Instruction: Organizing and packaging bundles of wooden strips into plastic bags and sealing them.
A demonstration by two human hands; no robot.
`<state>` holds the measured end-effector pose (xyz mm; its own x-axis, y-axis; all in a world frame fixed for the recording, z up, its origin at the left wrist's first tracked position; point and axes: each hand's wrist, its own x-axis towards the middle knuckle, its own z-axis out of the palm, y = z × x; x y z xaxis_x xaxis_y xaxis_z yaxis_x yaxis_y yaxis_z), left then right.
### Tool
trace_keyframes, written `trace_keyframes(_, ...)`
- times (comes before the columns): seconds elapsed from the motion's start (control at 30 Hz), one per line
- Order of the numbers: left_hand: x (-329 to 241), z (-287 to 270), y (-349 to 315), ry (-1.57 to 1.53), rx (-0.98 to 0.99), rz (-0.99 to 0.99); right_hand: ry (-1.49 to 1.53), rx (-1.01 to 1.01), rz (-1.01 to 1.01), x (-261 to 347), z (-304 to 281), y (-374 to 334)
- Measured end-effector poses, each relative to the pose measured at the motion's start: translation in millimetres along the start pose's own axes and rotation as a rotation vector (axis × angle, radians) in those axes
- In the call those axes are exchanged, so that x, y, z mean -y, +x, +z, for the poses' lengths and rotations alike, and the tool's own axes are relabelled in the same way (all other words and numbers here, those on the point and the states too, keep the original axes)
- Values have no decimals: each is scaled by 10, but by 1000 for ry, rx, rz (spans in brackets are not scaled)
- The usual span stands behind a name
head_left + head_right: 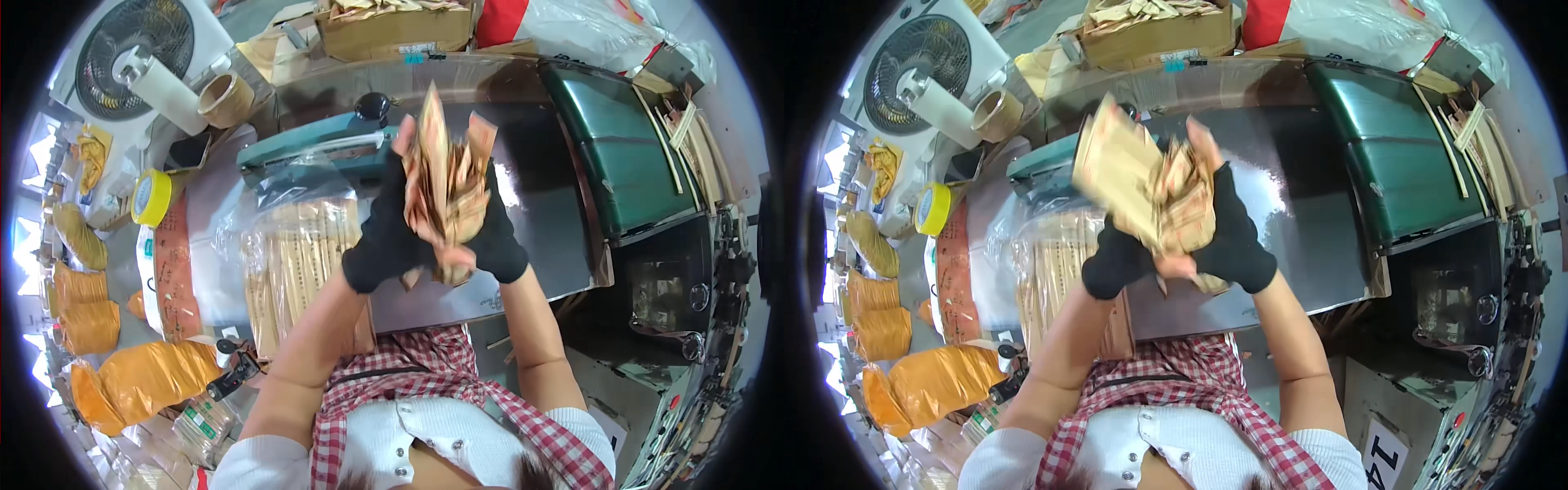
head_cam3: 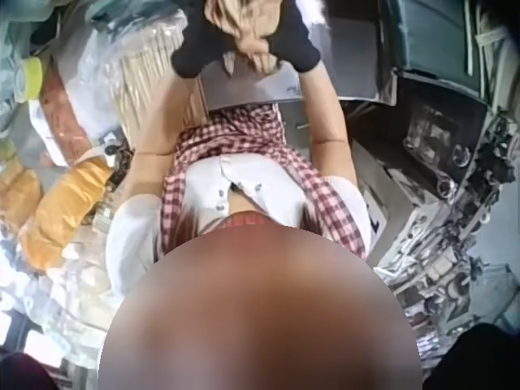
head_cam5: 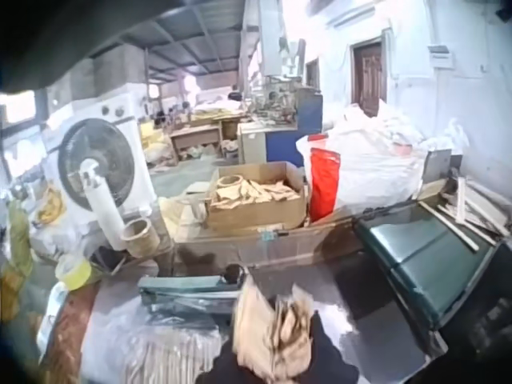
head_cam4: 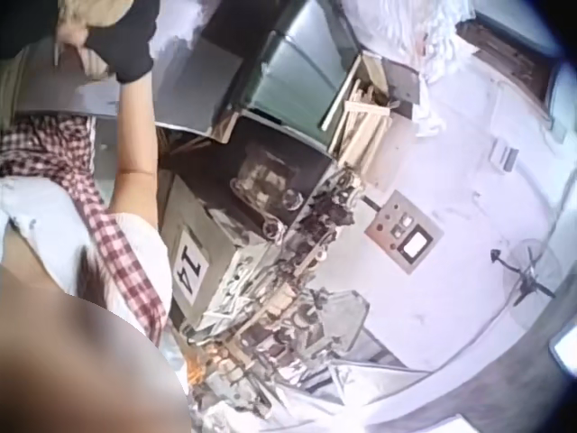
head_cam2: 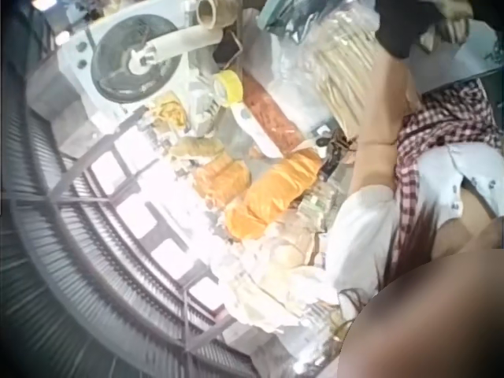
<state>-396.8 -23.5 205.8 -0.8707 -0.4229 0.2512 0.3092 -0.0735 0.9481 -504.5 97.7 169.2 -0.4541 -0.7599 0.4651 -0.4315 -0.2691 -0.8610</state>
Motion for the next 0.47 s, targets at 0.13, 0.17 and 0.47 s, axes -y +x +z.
trace_keyframes(0.13,-294,-184,-204,-56,31,-154,144,31,98,810,220,64)
trace_keyframes(0.17,-617,-197,-234,-25,196,-224,103,135,198,854,173,-86)
trace_keyframes(0.47,88,-269,-1255,-863,225,-566,660,385,210,377,581,166)
